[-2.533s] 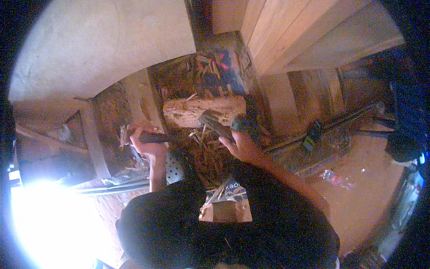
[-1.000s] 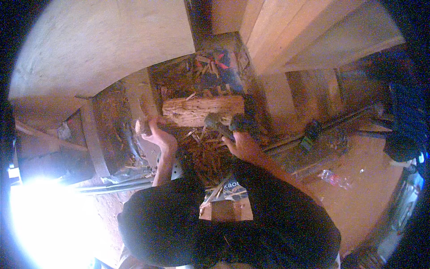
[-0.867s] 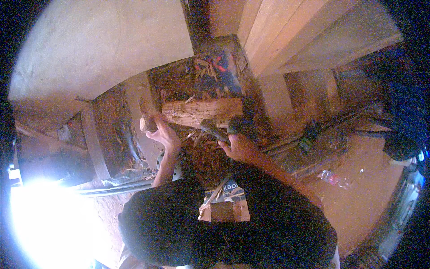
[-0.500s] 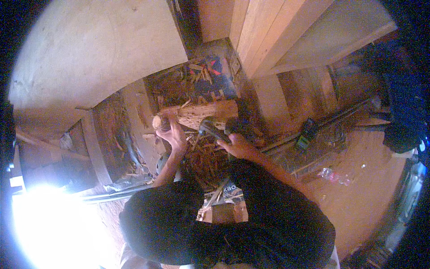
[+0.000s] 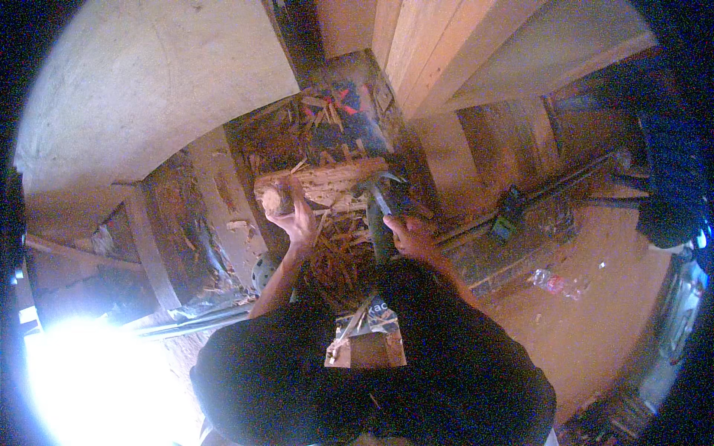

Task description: The person sits on the floor and uses a hammer and chisel to carve a piece of wood. They repeatedly strike the chisel to remove wood chips and shape the wood, occasionally adjusting the wood's position.

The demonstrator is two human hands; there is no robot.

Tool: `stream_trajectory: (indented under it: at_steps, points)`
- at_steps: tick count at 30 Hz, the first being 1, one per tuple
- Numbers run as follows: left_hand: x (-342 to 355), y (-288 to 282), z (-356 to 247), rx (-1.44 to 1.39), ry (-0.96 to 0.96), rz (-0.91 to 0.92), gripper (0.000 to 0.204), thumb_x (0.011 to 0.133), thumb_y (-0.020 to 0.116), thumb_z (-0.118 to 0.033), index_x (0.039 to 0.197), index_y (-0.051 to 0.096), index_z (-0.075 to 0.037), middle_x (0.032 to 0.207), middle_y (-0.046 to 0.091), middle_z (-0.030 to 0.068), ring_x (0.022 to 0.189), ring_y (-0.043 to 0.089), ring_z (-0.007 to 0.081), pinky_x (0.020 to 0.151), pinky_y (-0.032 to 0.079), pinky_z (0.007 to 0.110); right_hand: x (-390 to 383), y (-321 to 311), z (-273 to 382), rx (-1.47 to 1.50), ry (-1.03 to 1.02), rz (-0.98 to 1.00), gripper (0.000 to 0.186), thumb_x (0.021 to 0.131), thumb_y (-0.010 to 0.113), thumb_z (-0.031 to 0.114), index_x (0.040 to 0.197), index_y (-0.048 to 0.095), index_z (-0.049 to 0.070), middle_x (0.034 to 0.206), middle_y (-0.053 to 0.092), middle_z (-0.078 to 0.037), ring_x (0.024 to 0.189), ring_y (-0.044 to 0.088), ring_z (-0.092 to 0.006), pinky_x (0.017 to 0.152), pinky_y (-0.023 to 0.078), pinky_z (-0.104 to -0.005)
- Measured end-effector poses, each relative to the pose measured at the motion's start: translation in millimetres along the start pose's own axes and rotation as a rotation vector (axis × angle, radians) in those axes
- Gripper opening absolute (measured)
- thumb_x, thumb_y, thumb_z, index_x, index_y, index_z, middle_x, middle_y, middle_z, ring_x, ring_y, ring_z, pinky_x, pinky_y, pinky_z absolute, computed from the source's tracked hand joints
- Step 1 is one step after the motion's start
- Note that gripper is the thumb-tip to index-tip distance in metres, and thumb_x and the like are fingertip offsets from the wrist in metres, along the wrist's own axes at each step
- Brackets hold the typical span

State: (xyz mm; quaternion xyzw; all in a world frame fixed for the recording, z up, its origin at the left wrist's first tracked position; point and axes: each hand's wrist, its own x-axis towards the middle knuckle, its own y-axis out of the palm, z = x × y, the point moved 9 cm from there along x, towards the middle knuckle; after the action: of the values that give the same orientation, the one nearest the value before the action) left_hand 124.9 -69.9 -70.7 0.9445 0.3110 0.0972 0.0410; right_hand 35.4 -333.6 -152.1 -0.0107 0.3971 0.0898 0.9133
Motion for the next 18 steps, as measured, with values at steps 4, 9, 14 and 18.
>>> stream_trajectory:
  at_steps: [4, 9, 14, 18]
  points:
    - [1.7, 5.7, -3.6, -0.077, -0.127, 0.072, 0.017, 0.083, 0.062, -0.004, 0.096, 0.052, 0.0, 0.079, 0.055, 0.0009, 0.07, 0.048, 0.008, 0.064, 0.041, 0.022, -6.7, 3.9, 36.4, -0.204, -0.287, -0.078, 0.034, 0.085, 0.056, 0.043, 0.074, 0.043, 0.013, 0.046, 0.036, 0.003, 0.032, 0.034, -0.0092, 0.03, 0.026, -0.0249]
    - [4.8, 20.6, -27.2, 0.448, 0.179, 0.262, 0.008, 0.08, 0.062, -0.001, 0.085, 0.056, -0.001, 0.069, 0.052, -0.0019, 0.061, 0.046, 0.0074, 0.058, 0.041, 0.022, -7.0, 9.6, 9.9, 0.112, 0.091, 0.052, 0.035, 0.086, 0.053, 0.043, 0.073, 0.042, 0.013, 0.046, 0.035, 0.003, 0.032, 0.033, -0.0085, 0.03, 0.025, -0.0246]
    - [3.4, 2.4, -2.9, 0.001, -0.068, 0.058, 0.018, 0.078, 0.067, -0.006, 0.088, 0.053, 0.0, 0.074, 0.054, 0.0005, 0.065, 0.048, 0.0088, 0.063, 0.042, 0.024, -1.8, 0.9, 19.2, -0.134, -0.117, -0.018, 0.037, 0.086, 0.053, 0.044, 0.071, 0.042, 0.012, 0.047, 0.034, 0.003, 0.033, 0.033, -0.0082, 0.031, 0.024, -0.0244]
    - [13.6, -17.8, -11.8, 0.155, -0.035, -0.102, 0.034, 0.078, 0.07, -0.012, 0.099, 0.047, 0.001, 0.088, 0.055, 0.0052, 0.078, 0.05, 0.0108, 0.07, 0.043, 0.025, -7.0, 5.2, 36.2, -0.216, -0.298, -0.012, 0.037, 0.086, 0.053, 0.044, 0.072, 0.042, 0.011, 0.047, 0.033, 0.003, 0.032, 0.033, -0.0082, 0.031, 0.024, -0.0244]
